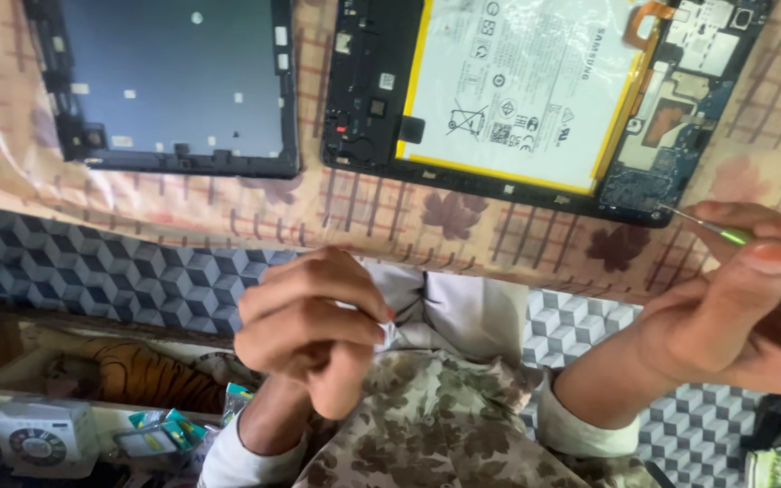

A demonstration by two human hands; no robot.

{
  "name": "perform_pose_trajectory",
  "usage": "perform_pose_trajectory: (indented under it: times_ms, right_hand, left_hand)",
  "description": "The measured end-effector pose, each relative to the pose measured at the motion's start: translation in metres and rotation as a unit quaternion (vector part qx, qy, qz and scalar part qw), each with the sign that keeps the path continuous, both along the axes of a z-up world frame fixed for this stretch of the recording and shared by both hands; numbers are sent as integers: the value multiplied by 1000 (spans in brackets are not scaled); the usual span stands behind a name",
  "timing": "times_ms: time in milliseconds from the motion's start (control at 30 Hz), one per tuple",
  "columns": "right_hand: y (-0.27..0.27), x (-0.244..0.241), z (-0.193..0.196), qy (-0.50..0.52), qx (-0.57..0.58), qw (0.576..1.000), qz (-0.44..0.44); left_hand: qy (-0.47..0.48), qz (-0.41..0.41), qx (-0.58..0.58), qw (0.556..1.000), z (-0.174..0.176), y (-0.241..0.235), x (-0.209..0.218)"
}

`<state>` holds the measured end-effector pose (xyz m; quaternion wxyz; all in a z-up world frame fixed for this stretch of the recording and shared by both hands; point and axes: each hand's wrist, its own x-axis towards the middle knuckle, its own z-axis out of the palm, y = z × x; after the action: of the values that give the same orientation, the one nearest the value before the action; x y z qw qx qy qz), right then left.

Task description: The person uses a screwdriver to remove screws from the back of a disassembled tablet. They carefully unscrew multiple fasteners around the battery and internal components, placing the screws aside.

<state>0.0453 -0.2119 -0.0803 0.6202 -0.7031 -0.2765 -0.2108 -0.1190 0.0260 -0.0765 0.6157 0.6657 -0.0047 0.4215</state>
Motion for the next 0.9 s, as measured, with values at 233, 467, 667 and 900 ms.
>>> perform_pose_trajectory:
  times_ms: [233,467,667,900]
  right_hand:
    - [-15,-7,-7,71,43,996,16]
    - [-22,-1,-14,77,23,997,11]
    - [-26,-4,-24,125,26,992,-2]
    - [-26,-2,-23,121,29,992,21]
  left_hand:
    - [186,-39,106,976,-31,18,-14]
    - [370,-54,405,835,-114,-17,3]
    - [419,-134,294,848,-249,-83,29]
    - [543,-168,554,608,-320,-141,21]
